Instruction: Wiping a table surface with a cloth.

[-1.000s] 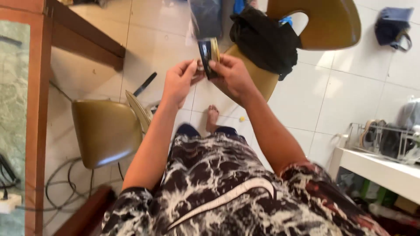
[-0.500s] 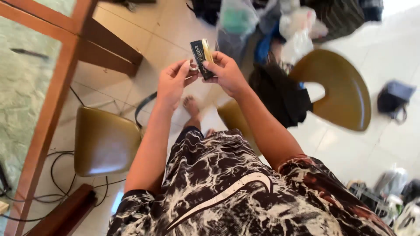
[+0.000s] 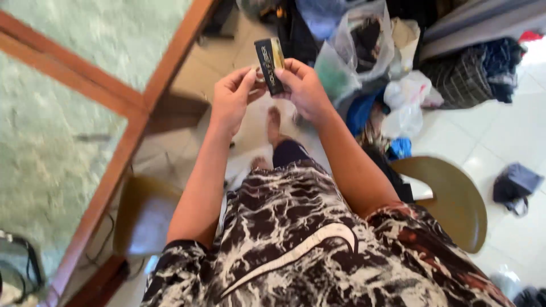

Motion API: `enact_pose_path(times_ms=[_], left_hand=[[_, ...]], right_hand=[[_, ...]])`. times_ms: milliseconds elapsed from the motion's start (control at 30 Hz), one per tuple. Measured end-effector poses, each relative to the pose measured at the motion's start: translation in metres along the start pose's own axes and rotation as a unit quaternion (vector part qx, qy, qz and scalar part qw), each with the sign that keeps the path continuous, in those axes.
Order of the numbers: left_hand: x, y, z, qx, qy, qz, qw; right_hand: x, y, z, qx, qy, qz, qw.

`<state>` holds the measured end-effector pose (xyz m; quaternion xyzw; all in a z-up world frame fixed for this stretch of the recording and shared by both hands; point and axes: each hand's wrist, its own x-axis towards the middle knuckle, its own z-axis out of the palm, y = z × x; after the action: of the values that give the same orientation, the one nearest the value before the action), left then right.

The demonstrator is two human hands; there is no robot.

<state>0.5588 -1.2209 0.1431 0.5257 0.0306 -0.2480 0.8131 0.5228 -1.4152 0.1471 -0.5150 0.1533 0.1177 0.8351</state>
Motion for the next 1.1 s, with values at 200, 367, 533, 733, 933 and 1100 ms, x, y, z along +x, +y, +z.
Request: enact_pose_path(times_ms=[200, 367, 533, 733, 933, 1100], left_hand=[[0.120, 0.034, 0.023, 0.034, -0.018, -0.004, 0.999], [0.223, 0.056, 0.055, 0.036, -0.014, -0.002, 0.999], [0.299, 0.077, 0.068, 0.018, 0.001, 0.011, 1.000], [0.395, 0.092, 0.053, 0.008, -0.003, 0.018, 1.000], [0.493, 0.118, 0.040, 0.040, 0.001, 0.006, 0.999], [0.548, 0.149, 0.042, 0.045, -0.053, 0.033, 0.997]], right_hand=[[0.106, -0.056, -0.039, 0.033, -0.011, -0.016, 0.999], [0.191, -0.108, -0.077, 0.028, 0.014, -0.031, 0.999], [0.250, -0.161, -0.087, 0.008, 0.014, -0.027, 1.000], [0.345, -0.178, -0.105, 0.023, 0.027, -0.035, 0.999], [0.427, -0.213, -0.103, -0.009, 0.055, -0.054, 0.997], [0.466, -0.245, -0.098, -0.011, 0.077, -0.113, 0.991]])
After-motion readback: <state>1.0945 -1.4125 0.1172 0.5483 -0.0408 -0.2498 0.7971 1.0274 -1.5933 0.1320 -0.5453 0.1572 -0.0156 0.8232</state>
